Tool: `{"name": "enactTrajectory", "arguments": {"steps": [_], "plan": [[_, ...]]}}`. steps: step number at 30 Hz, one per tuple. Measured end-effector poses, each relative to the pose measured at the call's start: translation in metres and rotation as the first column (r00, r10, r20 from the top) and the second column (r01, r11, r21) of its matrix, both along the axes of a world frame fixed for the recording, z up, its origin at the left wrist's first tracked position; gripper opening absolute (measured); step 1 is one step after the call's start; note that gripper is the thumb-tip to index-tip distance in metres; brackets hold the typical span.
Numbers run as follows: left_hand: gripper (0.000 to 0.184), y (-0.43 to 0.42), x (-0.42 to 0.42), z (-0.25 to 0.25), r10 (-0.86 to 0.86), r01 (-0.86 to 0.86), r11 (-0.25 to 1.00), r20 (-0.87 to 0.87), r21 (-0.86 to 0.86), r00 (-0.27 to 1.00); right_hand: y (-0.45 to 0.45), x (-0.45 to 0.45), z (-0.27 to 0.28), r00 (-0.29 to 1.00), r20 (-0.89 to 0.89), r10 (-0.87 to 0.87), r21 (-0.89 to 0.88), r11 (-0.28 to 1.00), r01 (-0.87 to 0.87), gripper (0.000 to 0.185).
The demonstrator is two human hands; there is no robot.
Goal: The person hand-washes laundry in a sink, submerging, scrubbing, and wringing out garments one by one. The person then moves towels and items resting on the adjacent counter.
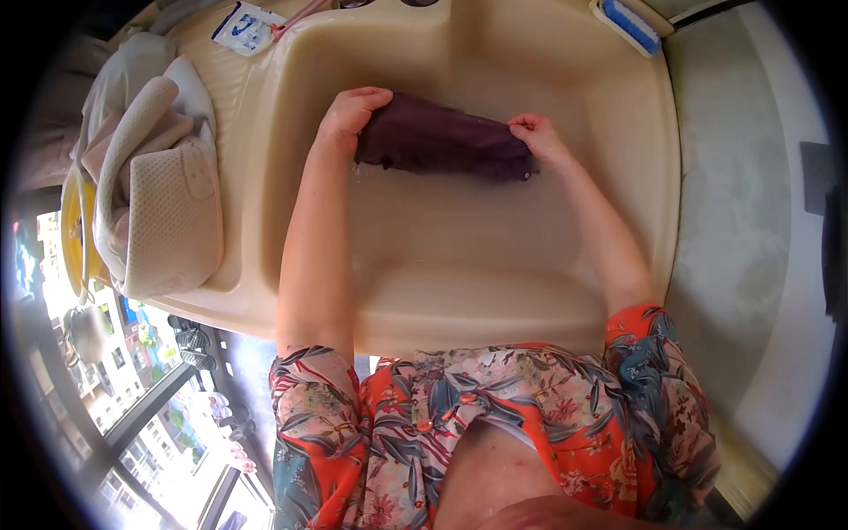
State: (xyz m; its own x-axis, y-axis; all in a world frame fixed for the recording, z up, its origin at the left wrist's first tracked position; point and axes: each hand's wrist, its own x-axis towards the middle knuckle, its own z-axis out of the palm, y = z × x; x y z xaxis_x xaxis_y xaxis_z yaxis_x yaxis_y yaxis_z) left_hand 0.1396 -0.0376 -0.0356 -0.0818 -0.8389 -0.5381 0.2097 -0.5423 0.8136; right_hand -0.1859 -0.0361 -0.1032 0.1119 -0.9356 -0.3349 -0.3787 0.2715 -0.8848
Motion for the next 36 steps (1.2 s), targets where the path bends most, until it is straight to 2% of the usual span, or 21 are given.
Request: {"name": "enactTrajectory", "arguments": {"steps": [3, 5, 6, 9, 11, 14, 18, 21, 24, 25, 27, 30, 31, 33, 34, 36], "plan": [[0.026, 0.003, 0.006, -0.024, -0.050, 0.038, 0.998, 0.251, 0.055, 0.967, 0.001, 0.014, -0.008, 1.000, -0.023, -0.021, 0.010, 1.000, 0.021, 0.014], [0.028, 0.004, 0.017, -0.063, -0.174, 0.160, 0.985, 0.475, 0.070, 0.862, -0.001, 0.019, -0.011, 0.997, -0.075, 0.012, -0.011, 1.000, -0.013, 0.015], [0.029, 0.006, 0.017, -0.065, -0.228, 0.217, 0.972, 0.575, 0.089, 0.785, 0.000, 0.024, -0.007, 0.980, -0.195, 0.038, -0.090, 0.994, -0.057, 0.015], [0.029, 0.013, 0.015, -0.067, -0.337, 0.252, 0.941, 0.587, 0.225, 0.736, 0.005, 0.042, 0.004, 0.865, -0.498, 0.058, -0.270, 0.938, -0.218, 0.015], [0.030, 0.012, 0.014, -0.074, -0.316, 0.230, 0.948, 0.569, 0.219, 0.759, 0.010, 0.060, 0.007, 0.785, -0.618, 0.036, -0.347, 0.884, -0.313, 0.014], [0.030, 0.011, 0.012, -0.076, -0.316, 0.229, 0.947, 0.541, 0.223, 0.779, 0.020, 0.084, 0.005, 0.709, -0.703, -0.055, -0.469, 0.786, -0.404, 0.012], [0.031, 0.012, 0.010, -0.067, -0.346, 0.261, 0.938, 0.542, 0.230, 0.766, 0.013, 0.085, 0.000, 0.650, -0.759, 0.045, -0.318, 0.845, -0.429, 0.011], [0.031, 0.010, 0.015, -0.074, -0.271, 0.194, 0.961, 0.552, 0.195, 0.789, 0.002, 0.068, -0.015, 0.808, -0.574, 0.130, -0.365, 0.843, -0.395, 0.015], [0.032, 0.009, 0.016, -0.069, -0.214, 0.126, 0.973, 0.544, 0.195, 0.812, -0.009, 0.038, -0.030, 0.951, -0.284, 0.122, -0.186, 0.966, -0.180, 0.018], [0.032, 0.009, 0.018, -0.072, -0.155, 0.077, 0.983, 0.539, 0.165, 0.828, -0.018, 0.019, -0.044, 0.942, -0.321, 0.094, -0.208, 0.964, -0.167, 0.021], [0.033, 0.010, 0.022, -0.084, -0.037, -0.020, 0.994, 0.525, 0.103, 0.850, -0.028, -0.020, -0.056, 0.915, -0.404, -0.007, -0.141, 0.989, -0.055, 0.025], [0.038, 0.006, 0.030, -0.096, -0.144, 0.075, 0.985, 0.497, 0.156, 0.856, -0.026, -0.034, -0.056, 0.867, -0.495, -0.055, 0.008, 0.998, 0.068, 0.032], [0.038, 0.007, 0.027, -0.102, -0.140, 0.111, 0.990, 0.549, 0.087, 0.824, -0.023, -0.035, -0.055, 0.853, -0.519, -0.051, 0.068, 0.993, 0.101, 0.034], [0.037, 0.013, 0.017, -0.111, -0.120, 0.194, 0.980, 0.644, -0.045, 0.756, 0.007, -0.001, -0.075, 0.916, -0.399, -0.044, -0.254, 0.965, -0.064, 0.043], [0.038, 0.016, 0.009, -0.104, -0.151, 0.254, 0.967, 0.727, -0.033, 0.670, 0.024, 0.026, -0.034, 0.982, -0.121, 0.144, 0.056, 0.989, -0.139, 0.052], [0.040, 0.022, -0.006, -0.073, -0.194, 0.366, 0.931, 0.863, 0.012, 0.466, 0.031, 0.041, 0.000, 0.838, -0.273, 0.472, 0.228, 0.878, -0.421, 0.051]]}}
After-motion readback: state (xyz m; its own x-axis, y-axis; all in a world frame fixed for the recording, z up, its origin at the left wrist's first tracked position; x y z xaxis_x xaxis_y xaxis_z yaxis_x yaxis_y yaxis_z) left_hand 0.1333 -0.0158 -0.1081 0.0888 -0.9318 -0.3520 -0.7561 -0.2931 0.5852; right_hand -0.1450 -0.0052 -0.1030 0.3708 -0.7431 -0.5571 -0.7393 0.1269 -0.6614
